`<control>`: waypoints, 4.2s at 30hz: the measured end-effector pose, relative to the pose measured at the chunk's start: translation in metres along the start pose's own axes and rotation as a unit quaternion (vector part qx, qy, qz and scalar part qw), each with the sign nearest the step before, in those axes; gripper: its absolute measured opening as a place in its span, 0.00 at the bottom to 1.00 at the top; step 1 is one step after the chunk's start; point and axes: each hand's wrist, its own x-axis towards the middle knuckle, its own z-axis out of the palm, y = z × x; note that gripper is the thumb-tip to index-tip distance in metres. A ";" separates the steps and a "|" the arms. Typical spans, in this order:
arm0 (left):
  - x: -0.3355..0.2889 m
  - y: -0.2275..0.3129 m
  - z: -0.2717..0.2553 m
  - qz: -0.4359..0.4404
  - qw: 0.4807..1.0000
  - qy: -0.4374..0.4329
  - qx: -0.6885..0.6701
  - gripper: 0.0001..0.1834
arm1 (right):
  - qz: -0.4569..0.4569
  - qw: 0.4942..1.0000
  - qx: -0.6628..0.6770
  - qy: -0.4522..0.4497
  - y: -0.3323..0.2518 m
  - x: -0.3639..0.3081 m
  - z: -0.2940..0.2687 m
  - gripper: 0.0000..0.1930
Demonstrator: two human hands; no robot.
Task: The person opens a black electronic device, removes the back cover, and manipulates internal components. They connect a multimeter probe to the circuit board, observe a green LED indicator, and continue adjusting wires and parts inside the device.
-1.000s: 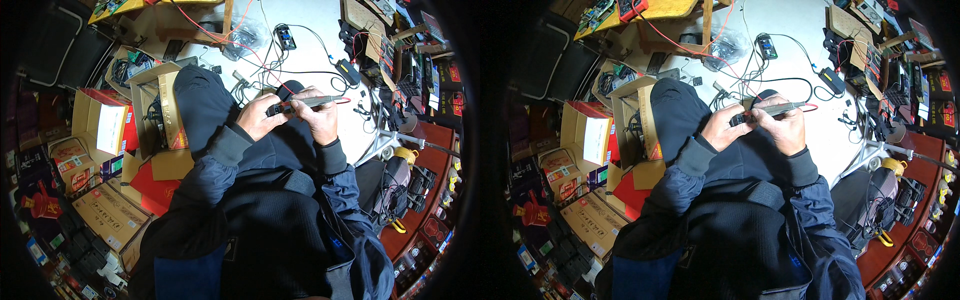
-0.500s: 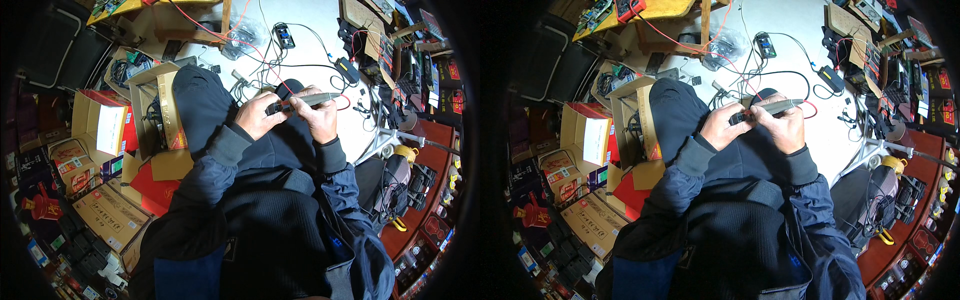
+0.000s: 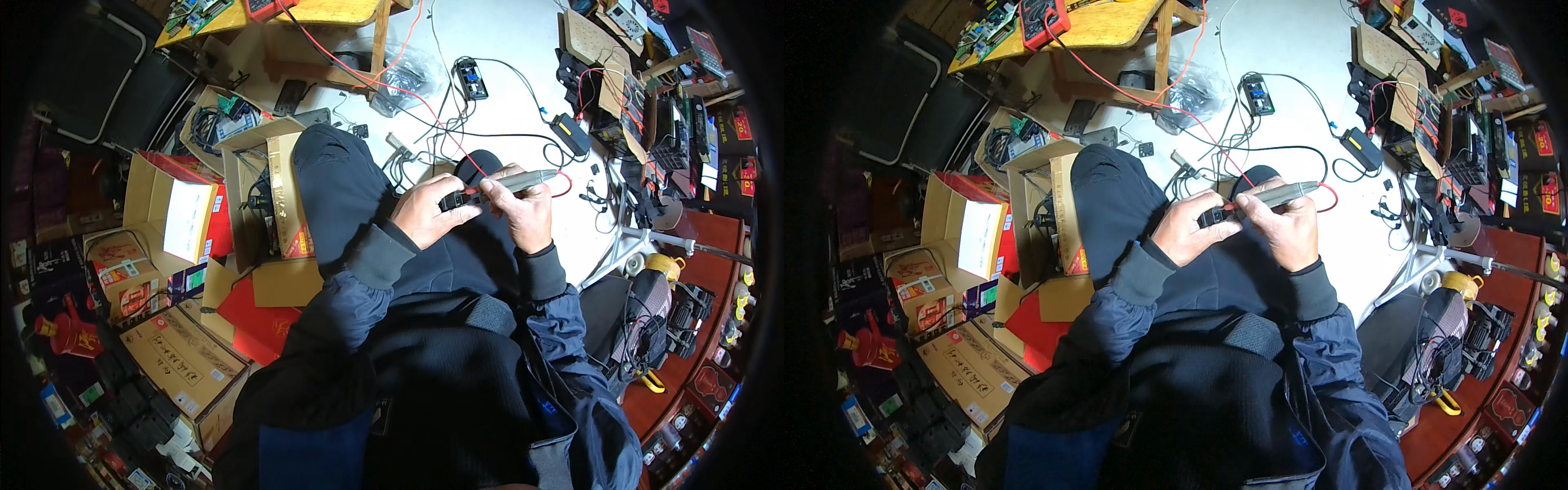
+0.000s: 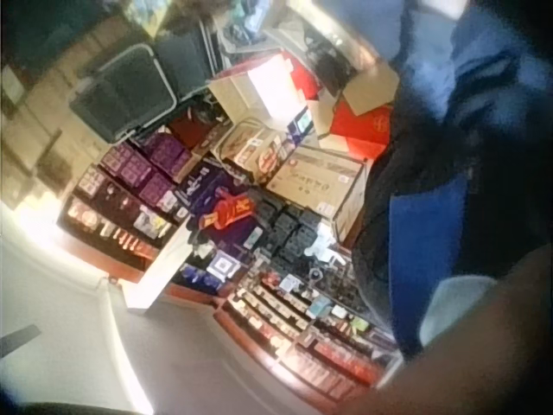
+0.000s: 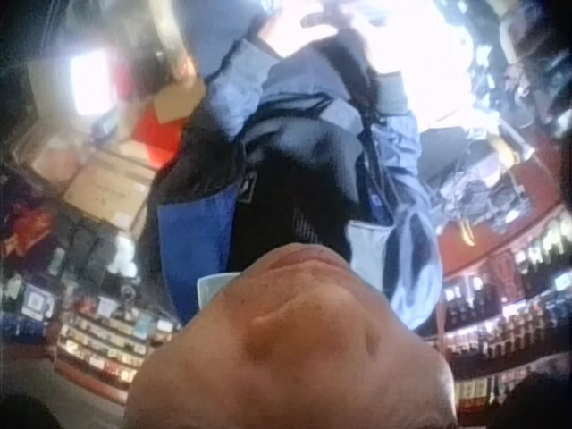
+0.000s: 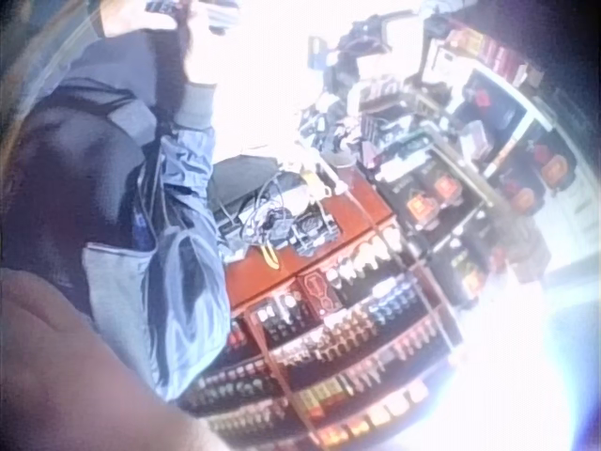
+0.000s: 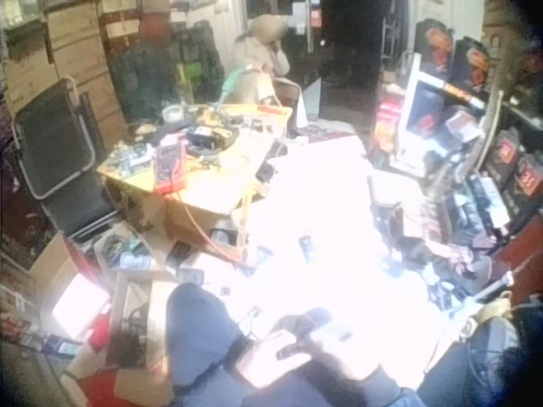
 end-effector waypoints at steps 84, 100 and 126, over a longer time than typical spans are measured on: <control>0.028 0.018 -0.101 -0.011 0.955 0.079 -0.284 0.14 | 0.002 0.987 0.155 0.036 -0.099 0.091 0.020 0.06; 0.044 0.085 -0.109 -0.021 0.963 0.079 -0.258 0.19 | -0.082 0.922 0.367 -0.095 -0.121 0.082 0.017 0.08; 0.077 0.144 -0.087 0.022 0.999 -0.034 -0.013 0.23 | -0.030 0.994 0.105 -0.014 -0.138 0.054 -0.014 0.08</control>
